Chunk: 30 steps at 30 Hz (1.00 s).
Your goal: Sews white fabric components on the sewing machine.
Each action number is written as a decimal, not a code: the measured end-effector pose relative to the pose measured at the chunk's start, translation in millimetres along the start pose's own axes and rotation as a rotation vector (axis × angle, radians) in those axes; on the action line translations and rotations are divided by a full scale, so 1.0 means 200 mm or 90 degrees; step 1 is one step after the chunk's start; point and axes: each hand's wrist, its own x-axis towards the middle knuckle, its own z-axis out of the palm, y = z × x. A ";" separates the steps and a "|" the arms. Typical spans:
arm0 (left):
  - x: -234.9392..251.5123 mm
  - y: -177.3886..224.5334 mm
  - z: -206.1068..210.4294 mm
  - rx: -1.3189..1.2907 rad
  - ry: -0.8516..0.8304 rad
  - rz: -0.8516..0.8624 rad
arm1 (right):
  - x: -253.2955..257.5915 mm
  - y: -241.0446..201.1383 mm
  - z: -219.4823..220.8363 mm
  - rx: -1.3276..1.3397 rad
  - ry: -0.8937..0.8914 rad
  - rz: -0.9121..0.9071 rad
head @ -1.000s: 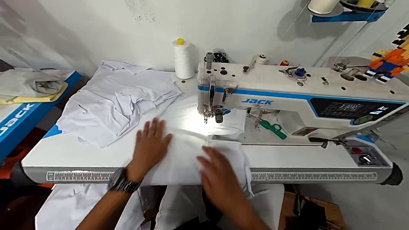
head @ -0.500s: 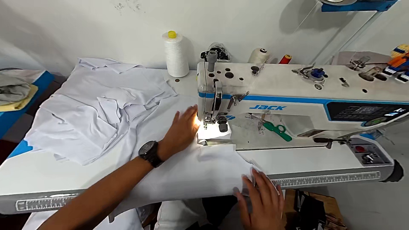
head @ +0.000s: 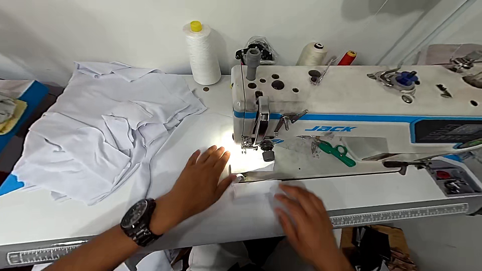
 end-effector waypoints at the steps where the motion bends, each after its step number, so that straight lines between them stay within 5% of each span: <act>1: 0.06 -0.02 -0.04 -0.013 0.018 0.036 | 0.10 0.03 -0.03 0.015 -0.012 0.009; 8: 0.27 -0.12 0.11 -0.011 0.088 0.061 | 0.70 0.23 0.13 0.091 -0.181 -0.120; 15: 0.33 -0.17 0.11 -0.054 0.014 0.022 | 0.66 0.26 0.20 0.005 -0.088 -0.198; 20: 0.33 -0.09 0.02 -0.054 0.115 0.060 | 0.71 0.22 0.16 0.030 -0.115 -0.141; 30: 0.21 -0.06 0.13 -0.158 0.085 0.109 | 0.70 0.21 0.14 0.127 -0.260 -0.119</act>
